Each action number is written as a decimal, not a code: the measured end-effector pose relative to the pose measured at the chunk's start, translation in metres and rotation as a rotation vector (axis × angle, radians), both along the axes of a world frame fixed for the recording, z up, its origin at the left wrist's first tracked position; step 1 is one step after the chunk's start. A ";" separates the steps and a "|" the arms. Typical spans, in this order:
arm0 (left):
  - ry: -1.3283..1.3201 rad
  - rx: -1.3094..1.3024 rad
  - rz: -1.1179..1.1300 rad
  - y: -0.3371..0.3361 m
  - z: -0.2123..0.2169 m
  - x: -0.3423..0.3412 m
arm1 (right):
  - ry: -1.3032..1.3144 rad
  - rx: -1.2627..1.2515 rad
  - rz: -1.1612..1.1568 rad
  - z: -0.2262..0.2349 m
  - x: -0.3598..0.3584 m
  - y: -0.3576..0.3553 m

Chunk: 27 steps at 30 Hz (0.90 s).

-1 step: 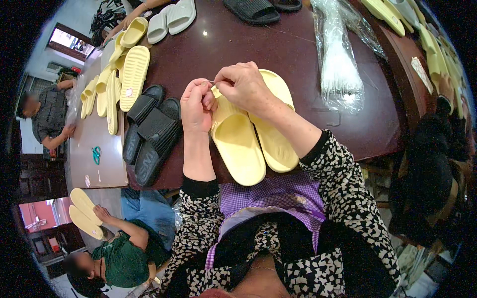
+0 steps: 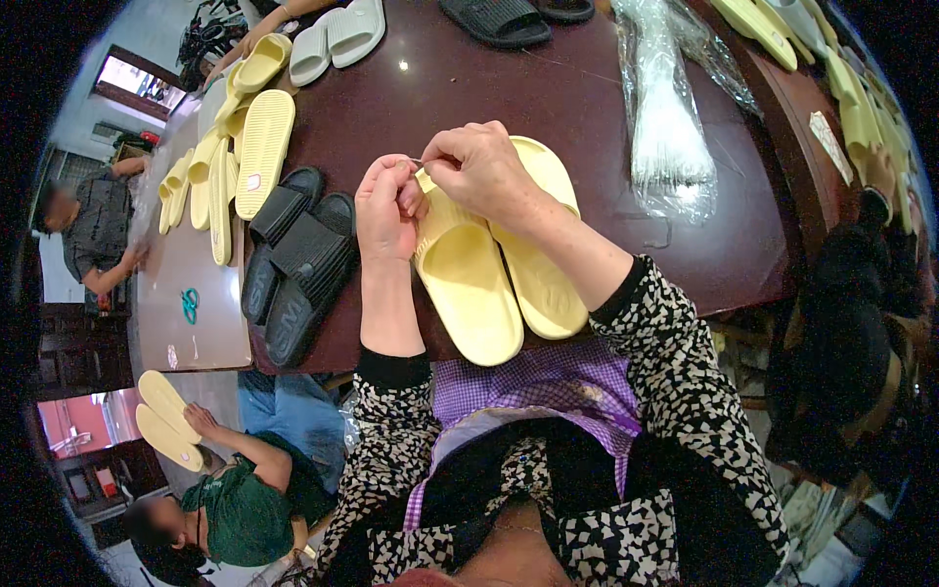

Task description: The person pairs slippers together by pulling plastic ties from a bundle and threading them through each pair of slippers by hand.

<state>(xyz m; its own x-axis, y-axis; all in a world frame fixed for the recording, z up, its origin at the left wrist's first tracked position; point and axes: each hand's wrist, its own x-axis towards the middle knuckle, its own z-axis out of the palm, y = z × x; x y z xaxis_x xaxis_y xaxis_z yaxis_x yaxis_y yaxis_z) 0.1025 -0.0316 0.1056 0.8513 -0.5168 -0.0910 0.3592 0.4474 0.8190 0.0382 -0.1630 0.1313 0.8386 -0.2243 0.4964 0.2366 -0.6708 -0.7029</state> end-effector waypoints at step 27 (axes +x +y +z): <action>-0.026 0.091 -0.073 -0.003 -0.001 0.001 | -0.115 -0.150 -0.004 -0.010 0.004 -0.005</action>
